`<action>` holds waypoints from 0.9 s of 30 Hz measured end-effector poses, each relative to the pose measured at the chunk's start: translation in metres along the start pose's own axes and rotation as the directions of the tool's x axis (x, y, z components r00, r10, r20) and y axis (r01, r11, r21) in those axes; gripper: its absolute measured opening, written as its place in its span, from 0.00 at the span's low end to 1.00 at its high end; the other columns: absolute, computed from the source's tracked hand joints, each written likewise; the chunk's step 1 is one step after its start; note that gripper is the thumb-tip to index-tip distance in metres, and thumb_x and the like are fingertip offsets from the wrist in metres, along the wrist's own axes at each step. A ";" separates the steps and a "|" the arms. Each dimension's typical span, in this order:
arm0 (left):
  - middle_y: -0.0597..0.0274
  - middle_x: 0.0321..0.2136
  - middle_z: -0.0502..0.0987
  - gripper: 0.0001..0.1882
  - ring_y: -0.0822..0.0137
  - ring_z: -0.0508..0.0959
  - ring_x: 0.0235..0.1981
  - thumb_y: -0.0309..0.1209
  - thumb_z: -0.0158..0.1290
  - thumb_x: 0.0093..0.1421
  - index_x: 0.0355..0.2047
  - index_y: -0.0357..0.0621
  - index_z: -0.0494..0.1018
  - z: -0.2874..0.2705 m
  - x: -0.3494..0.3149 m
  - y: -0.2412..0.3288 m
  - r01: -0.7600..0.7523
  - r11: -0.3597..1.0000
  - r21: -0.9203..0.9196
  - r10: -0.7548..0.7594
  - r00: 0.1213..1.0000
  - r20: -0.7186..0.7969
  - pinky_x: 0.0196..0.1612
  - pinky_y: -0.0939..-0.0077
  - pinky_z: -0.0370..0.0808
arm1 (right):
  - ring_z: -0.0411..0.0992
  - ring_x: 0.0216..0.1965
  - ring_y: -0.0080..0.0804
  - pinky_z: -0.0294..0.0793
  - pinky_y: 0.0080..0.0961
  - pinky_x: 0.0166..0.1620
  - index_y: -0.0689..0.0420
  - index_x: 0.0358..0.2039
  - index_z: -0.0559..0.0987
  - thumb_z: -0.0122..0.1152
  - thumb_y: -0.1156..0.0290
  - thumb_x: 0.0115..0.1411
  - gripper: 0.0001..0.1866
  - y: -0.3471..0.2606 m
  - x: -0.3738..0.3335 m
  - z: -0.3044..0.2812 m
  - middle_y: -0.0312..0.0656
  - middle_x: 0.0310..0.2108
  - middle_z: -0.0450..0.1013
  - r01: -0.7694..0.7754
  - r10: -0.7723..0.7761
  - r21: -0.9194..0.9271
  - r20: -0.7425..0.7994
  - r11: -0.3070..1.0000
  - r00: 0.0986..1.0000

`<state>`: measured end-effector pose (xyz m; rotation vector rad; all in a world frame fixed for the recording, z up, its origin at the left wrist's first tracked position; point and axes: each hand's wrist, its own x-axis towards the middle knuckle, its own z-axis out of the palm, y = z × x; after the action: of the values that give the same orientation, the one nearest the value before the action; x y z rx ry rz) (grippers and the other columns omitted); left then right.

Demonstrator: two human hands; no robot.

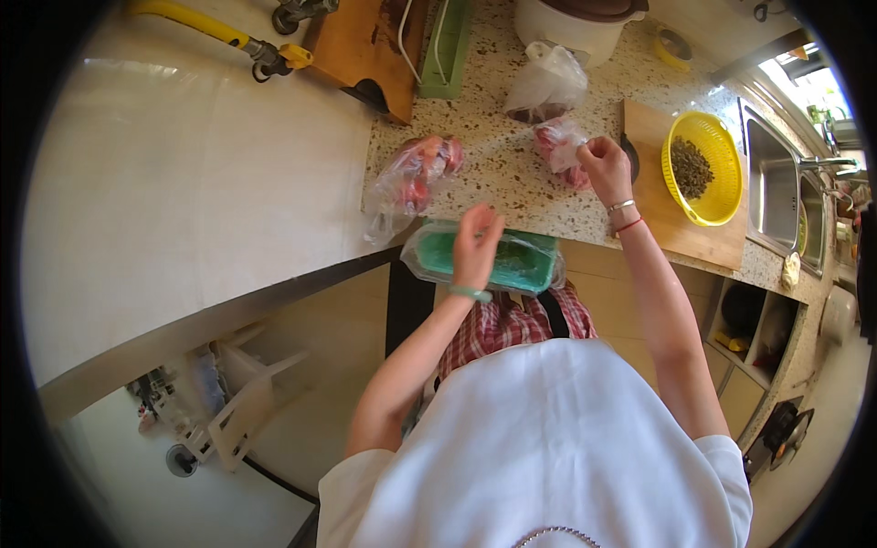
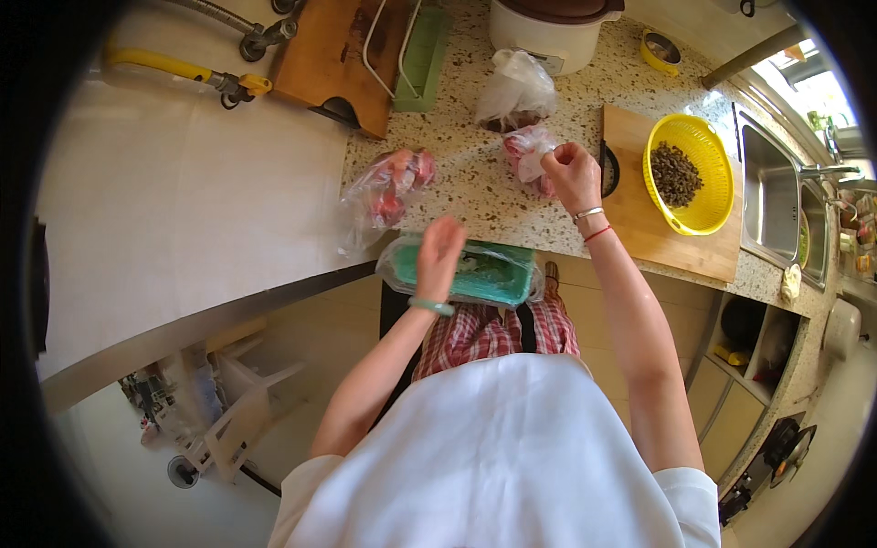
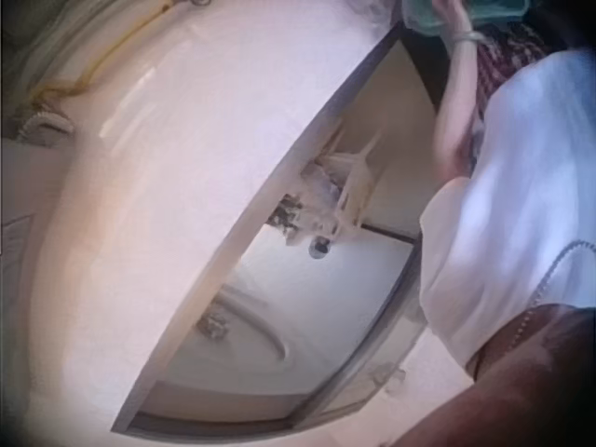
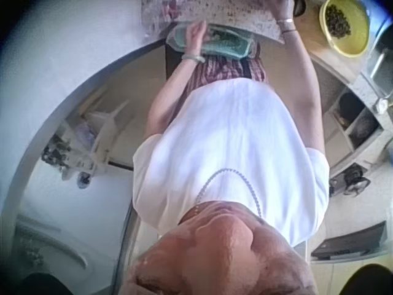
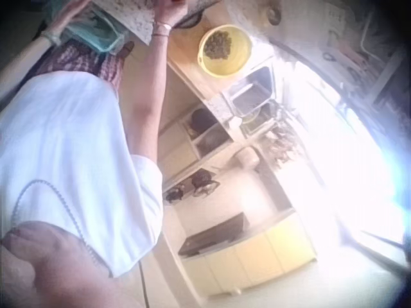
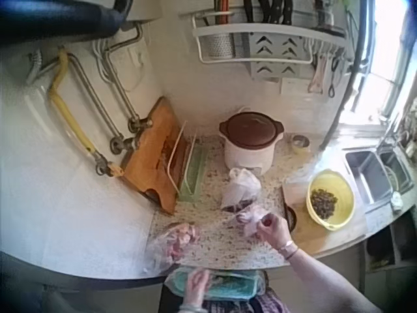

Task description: The person pours dried beans from a plastic bag into a yellow colander and ties the bag. They then retrieve a bag of raw meat from the refrigerator, portion the meat into smaller plastic bags, and place the bags into the freezer drawer.

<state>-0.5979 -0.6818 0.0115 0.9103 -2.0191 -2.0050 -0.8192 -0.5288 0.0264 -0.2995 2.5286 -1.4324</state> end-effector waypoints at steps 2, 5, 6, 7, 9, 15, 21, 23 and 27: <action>0.56 0.52 0.70 0.33 0.64 0.72 0.50 0.50 0.54 0.60 0.59 0.49 0.60 -0.049 -0.018 -0.007 0.395 0.875 -0.280 -0.421 0.907 -0.035 0.49 0.66 0.71 | 0.77 0.26 0.30 0.75 0.27 0.34 0.62 0.34 0.78 0.60 0.61 0.58 0.15 0.000 -0.007 0.009 0.44 0.22 0.76 0.003 0.001 -0.093 0.049 0.996 0.999; 0.55 0.53 0.67 0.39 0.63 0.71 0.50 0.56 0.56 0.56 0.59 0.44 0.60 -0.099 -0.024 -0.012 0.371 0.806 -0.461 -0.508 0.834 -0.217 0.46 0.64 0.71 | 0.77 0.29 0.31 0.75 0.27 0.35 0.62 0.39 0.77 0.60 0.57 0.60 0.19 -0.004 -0.023 0.029 0.45 0.29 0.78 0.053 -0.044 0.083 -0.101 0.995 0.994; 0.55 0.53 0.68 0.40 0.63 0.71 0.50 0.57 0.56 0.56 0.58 0.43 0.60 -0.108 -0.025 -0.010 0.359 0.822 -0.443 -0.485 0.848 -0.212 0.46 0.64 0.71 | 0.77 0.31 0.32 0.75 0.26 0.35 0.62 0.44 0.75 0.58 0.54 0.62 0.22 -0.024 -0.036 0.032 0.46 0.33 0.78 0.047 -0.034 0.133 -0.100 0.990 0.994; 0.55 0.53 0.68 0.40 0.64 0.71 0.50 0.58 0.56 0.56 0.58 0.42 0.61 -0.113 -0.026 -0.008 0.349 0.837 -0.421 -0.461 0.865 -0.199 0.47 0.65 0.71 | 0.77 0.34 0.31 0.75 0.25 0.36 0.61 0.48 0.74 0.53 0.48 0.63 0.27 -0.031 -0.046 0.030 0.45 0.38 0.77 -0.018 0.023 0.218 -0.019 0.976 1.000; 0.57 0.47 0.74 0.30 0.65 0.73 0.48 0.55 0.53 0.59 0.48 0.42 0.69 -0.113 -0.027 -0.007 0.371 0.811 -0.453 -0.465 0.878 -0.113 0.47 0.66 0.71 | 0.77 0.40 0.30 0.74 0.25 0.41 0.60 0.51 0.73 0.43 0.41 0.65 0.33 -0.036 -0.067 0.024 0.44 0.46 0.75 -0.235 0.180 0.440 0.164 0.867 0.970; 0.59 0.45 0.75 0.14 0.64 0.74 0.48 0.43 0.50 0.65 0.43 0.47 0.71 -0.074 -0.028 0.006 0.284 0.790 -0.544 -0.320 0.947 0.030 0.49 0.66 0.72 | 0.68 0.55 0.35 0.68 0.30 0.54 0.58 0.61 0.66 0.30 0.37 0.66 0.39 -0.026 -0.112 -0.034 0.44 0.59 0.66 -0.453 0.191 0.813 0.411 0.367 0.891; 0.58 0.53 0.71 0.21 0.62 0.70 0.54 0.42 0.45 0.67 0.56 0.49 0.64 -0.001 -0.028 0.047 0.338 0.721 -0.605 -0.250 0.941 0.228 0.54 0.66 0.69 | 0.58 0.64 0.42 0.63 0.38 0.61 0.59 0.64 0.59 0.29 0.42 0.68 0.36 0.006 -0.160 -0.123 0.45 0.65 0.57 -0.268 0.161 0.962 0.256 0.057 0.953; 0.57 0.53 0.70 0.20 0.61 0.70 0.54 0.42 0.43 0.68 0.57 0.48 0.64 0.035 -0.030 0.055 0.357 0.747 -0.561 -0.234 0.931 0.281 0.56 0.65 0.68 | 0.58 0.64 0.42 0.62 0.39 0.61 0.59 0.64 0.59 0.29 0.42 0.68 0.36 0.025 -0.177 -0.154 0.44 0.65 0.57 -0.188 0.172 0.982 0.190 -0.029 0.967; 0.55 0.53 0.71 0.21 0.60 0.72 0.53 0.39 0.43 0.68 0.58 0.46 0.63 0.127 -0.045 0.059 0.399 0.721 -0.567 -0.180 0.897 0.403 0.54 0.65 0.70 | 0.59 0.63 0.41 0.62 0.41 0.62 0.54 0.64 0.60 0.32 0.41 0.67 0.35 0.074 -0.203 -0.225 0.42 0.63 0.59 -0.081 0.244 0.997 0.083 -0.019 0.966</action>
<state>-0.6447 -0.5553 0.0692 0.8066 -1.1410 -2.9076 -0.6950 -0.2500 0.0935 0.3850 0.7886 -2.6903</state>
